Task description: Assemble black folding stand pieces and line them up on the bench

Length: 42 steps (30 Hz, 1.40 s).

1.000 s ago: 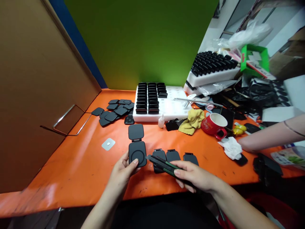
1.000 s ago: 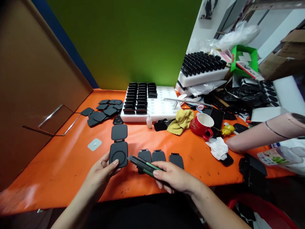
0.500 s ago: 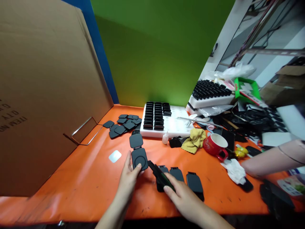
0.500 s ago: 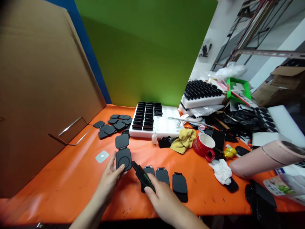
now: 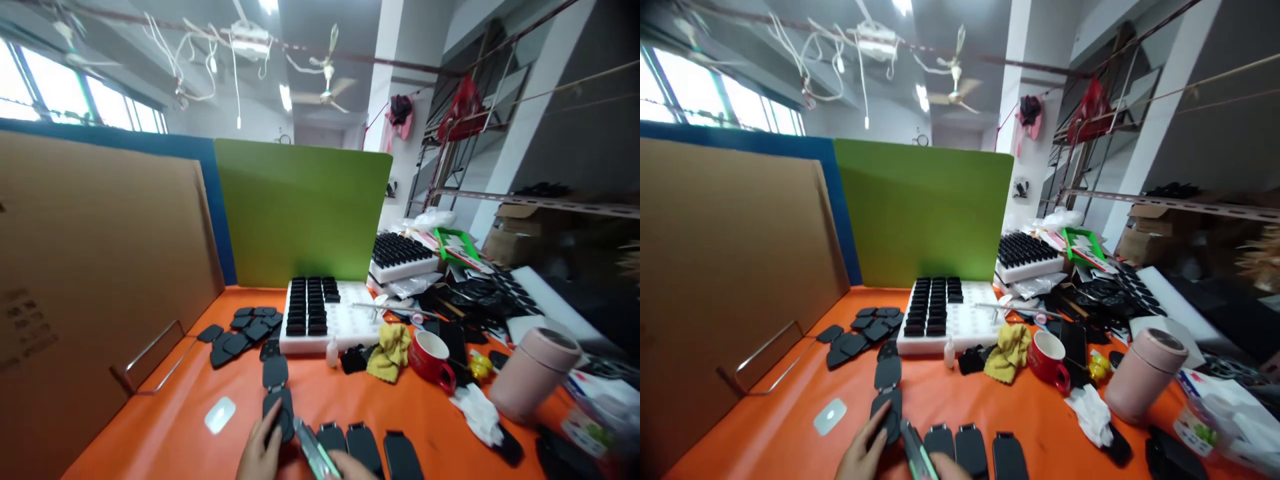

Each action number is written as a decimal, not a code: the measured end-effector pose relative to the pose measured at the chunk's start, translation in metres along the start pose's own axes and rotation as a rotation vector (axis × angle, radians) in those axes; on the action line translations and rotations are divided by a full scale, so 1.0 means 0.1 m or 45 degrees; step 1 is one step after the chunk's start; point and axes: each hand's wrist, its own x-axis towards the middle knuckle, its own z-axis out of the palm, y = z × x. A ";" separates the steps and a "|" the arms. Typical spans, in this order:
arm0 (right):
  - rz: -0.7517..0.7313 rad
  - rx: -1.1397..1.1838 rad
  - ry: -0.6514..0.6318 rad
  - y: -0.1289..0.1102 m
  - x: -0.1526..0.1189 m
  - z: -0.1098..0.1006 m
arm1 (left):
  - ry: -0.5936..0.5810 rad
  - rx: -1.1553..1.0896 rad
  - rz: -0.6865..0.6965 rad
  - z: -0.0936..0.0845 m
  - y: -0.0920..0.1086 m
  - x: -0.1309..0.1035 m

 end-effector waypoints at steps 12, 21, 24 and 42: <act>0.183 0.350 -0.100 0.06 -0.49 0.11 | -0.134 0.172 0.208 -0.12 0.24 -0.21; 0.293 0.329 -0.101 0.20 -0.46 0.16 | -0.193 0.365 0.242 -0.12 0.07 -0.20; 0.273 0.346 -0.111 0.23 -0.46 0.16 | -0.189 0.412 0.238 -0.11 0.06 -0.20; 0.339 0.539 -0.144 0.16 -0.54 0.06 | -0.051 0.223 -0.088 -0.09 0.18 -0.29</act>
